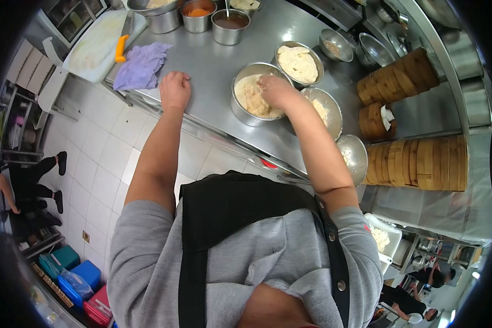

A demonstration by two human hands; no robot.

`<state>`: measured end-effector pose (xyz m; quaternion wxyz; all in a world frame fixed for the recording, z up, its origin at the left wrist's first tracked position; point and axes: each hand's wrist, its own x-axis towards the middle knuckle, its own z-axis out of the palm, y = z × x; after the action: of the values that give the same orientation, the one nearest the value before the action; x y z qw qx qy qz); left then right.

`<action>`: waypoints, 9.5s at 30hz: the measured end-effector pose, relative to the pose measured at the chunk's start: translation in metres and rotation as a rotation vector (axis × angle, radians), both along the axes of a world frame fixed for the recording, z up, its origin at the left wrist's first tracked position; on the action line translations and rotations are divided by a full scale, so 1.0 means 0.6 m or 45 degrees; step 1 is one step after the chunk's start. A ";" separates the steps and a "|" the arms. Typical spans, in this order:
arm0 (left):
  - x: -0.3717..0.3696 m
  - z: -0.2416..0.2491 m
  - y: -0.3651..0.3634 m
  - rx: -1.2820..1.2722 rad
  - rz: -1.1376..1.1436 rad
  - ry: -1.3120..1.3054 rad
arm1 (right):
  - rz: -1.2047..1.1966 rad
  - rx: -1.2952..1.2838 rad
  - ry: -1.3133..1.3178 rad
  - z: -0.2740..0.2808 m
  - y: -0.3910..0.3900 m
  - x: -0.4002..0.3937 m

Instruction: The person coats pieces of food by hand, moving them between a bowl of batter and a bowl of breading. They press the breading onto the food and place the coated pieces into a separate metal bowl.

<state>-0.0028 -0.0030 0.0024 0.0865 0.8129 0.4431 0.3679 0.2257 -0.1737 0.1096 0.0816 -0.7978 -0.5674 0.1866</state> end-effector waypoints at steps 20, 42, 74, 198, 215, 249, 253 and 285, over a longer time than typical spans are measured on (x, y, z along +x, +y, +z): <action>-0.001 0.005 -0.003 -0.102 0.002 0.027 | -0.018 -0.180 0.272 -0.014 0.018 0.022; 0.002 -0.006 0.000 0.059 -0.006 -0.055 | -0.098 0.058 0.472 0.053 -0.003 -0.015; -0.001 0.001 -0.001 -0.098 -0.006 0.028 | -0.266 -0.232 -0.062 0.017 0.011 -0.038; -0.003 -0.002 -0.005 -0.073 -0.011 0.030 | -0.067 -0.236 0.193 0.041 0.020 -0.011; 0.000 -0.005 0.002 0.062 -0.017 -0.011 | -0.078 -0.172 0.093 0.011 0.018 0.010; 0.000 -0.001 -0.003 0.059 -0.021 -0.009 | -0.011 -0.162 -0.212 0.022 -0.002 -0.064; -0.002 0.001 -0.004 0.057 -0.030 -0.015 | -0.088 -0.057 -0.290 0.007 -0.003 -0.066; 0.006 0.007 0.003 0.053 -0.017 -0.002 | 0.216 -0.469 0.039 0.028 0.029 0.002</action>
<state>0.0006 -0.0012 0.0069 0.0722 0.8172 0.4298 0.3771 0.2267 -0.1564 0.1266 -0.0730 -0.7457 -0.5876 0.3056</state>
